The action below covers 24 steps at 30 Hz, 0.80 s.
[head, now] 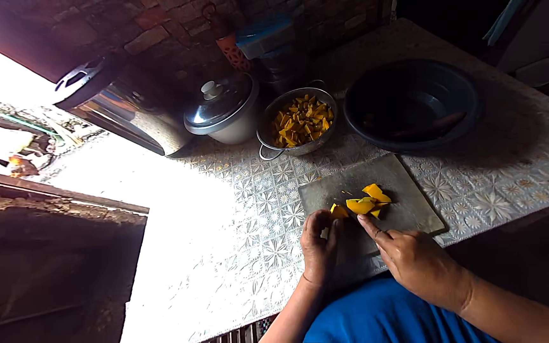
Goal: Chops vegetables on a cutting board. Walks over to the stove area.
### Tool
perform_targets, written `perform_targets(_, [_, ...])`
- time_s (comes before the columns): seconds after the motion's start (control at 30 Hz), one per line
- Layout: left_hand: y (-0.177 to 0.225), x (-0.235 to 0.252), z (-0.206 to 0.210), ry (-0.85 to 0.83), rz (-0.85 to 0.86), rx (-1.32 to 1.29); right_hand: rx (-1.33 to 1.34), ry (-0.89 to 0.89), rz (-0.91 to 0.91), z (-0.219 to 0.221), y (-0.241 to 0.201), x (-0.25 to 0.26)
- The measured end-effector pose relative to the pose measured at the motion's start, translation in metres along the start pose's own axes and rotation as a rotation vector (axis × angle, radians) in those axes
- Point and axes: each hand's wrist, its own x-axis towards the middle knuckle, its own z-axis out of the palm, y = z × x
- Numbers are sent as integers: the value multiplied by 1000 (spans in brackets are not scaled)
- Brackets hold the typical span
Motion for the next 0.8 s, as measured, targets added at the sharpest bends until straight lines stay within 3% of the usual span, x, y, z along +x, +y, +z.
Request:
perform_targets(0.43, [-1,0,2,34,75,65,-228,-144,-42,-6,-17,9])
perform_targets(0.73, [-3,0,2,48,61,55,-172,-296,8,0,-18,16])
perform_targets(0.8, [-1,0,3,37,77,70,-149,-478,69,-3,-20,22])
